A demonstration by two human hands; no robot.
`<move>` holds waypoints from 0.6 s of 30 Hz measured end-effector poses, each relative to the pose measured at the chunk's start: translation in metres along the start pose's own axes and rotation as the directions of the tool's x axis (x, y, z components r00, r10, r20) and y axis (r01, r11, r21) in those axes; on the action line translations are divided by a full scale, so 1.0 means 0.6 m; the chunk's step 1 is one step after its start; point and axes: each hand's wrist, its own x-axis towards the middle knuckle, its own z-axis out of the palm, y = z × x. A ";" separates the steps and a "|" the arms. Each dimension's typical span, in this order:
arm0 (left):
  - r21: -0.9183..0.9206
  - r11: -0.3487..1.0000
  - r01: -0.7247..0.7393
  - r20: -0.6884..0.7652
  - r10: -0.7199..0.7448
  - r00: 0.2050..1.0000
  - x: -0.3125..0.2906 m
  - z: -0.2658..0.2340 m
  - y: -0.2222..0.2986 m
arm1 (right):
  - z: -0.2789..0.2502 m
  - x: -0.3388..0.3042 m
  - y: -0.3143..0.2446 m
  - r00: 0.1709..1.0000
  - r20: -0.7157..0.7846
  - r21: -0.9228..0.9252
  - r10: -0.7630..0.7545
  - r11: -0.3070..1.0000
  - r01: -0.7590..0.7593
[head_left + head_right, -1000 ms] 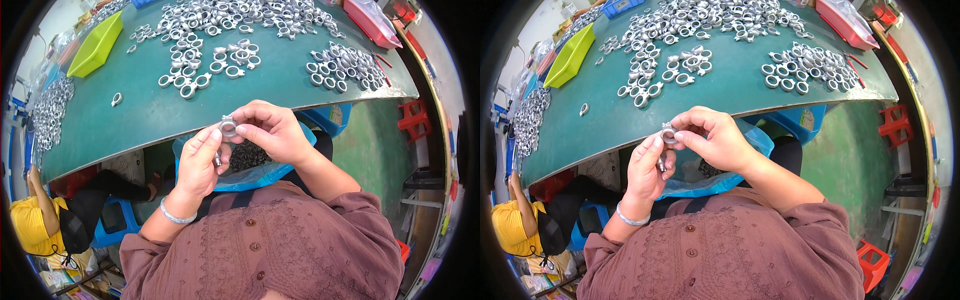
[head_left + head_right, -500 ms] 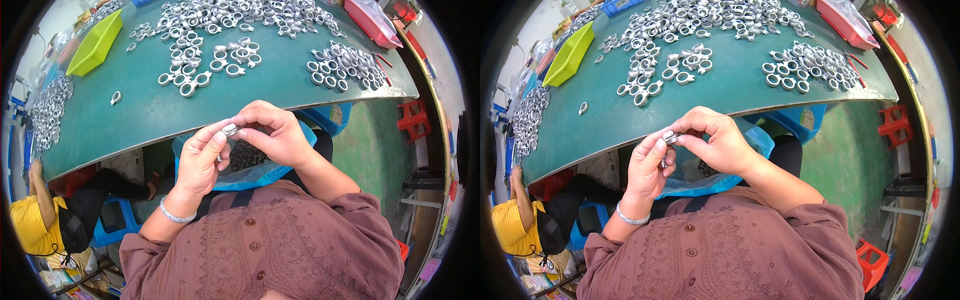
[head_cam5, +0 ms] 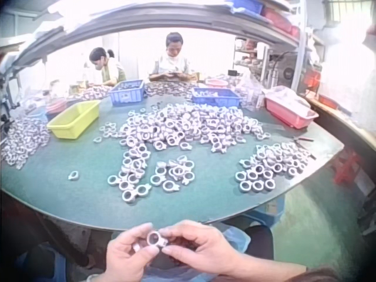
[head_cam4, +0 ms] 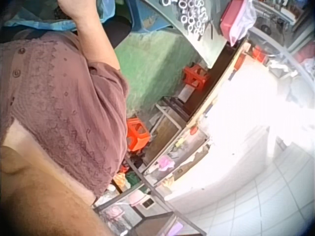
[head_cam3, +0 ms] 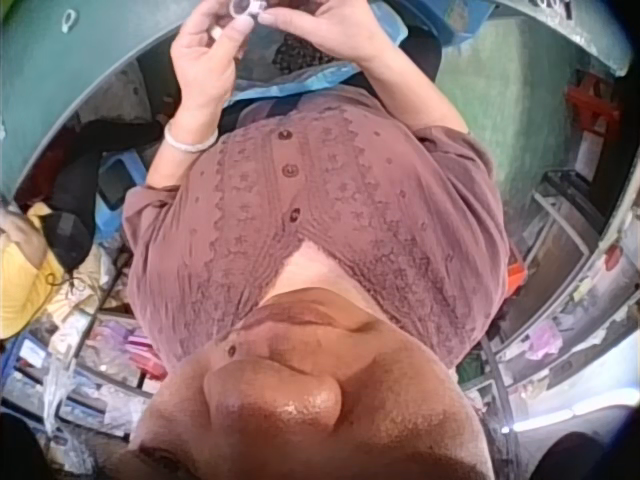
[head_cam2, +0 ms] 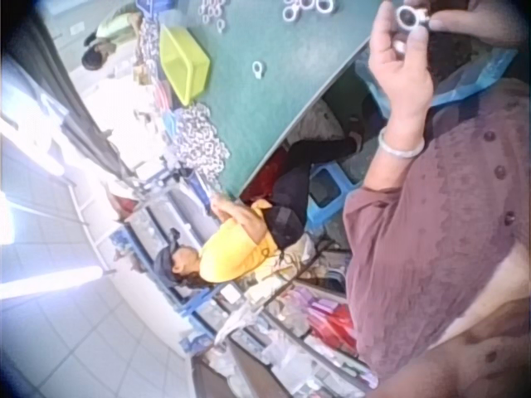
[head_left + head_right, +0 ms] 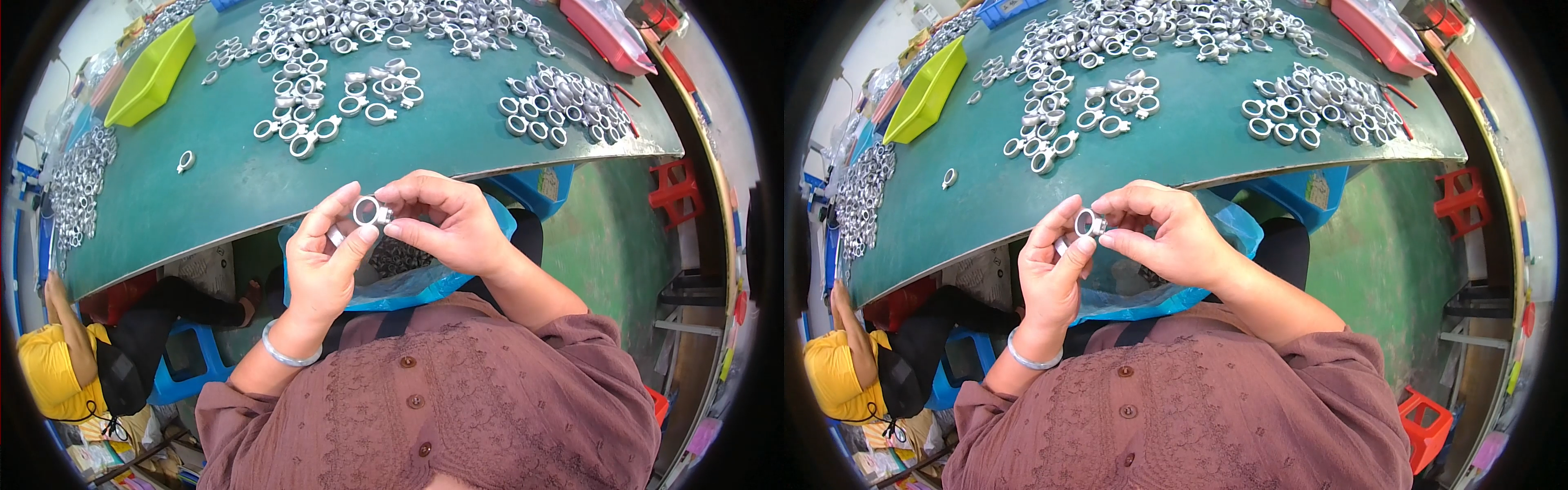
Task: The person picks up metal rings and inserts small black components into them by hand, then places the assembled units into a blue bag.
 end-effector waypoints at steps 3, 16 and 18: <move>0.200 0.966 -0.163 -0.014 0.169 0.985 0.002 -0.005 -0.006 | 0.002 -0.003 0.000 0.997 0.002 0.100 0.080 0.992 -0.080; 0.391 0.912 -0.122 -0.029 0.145 0.989 0.000 -0.015 -0.003 | -0.040 0.070 -0.018 0.997 0.035 -0.161 0.065 0.985 -0.058; 0.435 0.886 -0.158 -0.024 0.187 0.982 -0.001 -0.018 -0.006 | -0.055 0.107 -0.008 0.981 0.046 -0.620 -0.189 0.765 0.176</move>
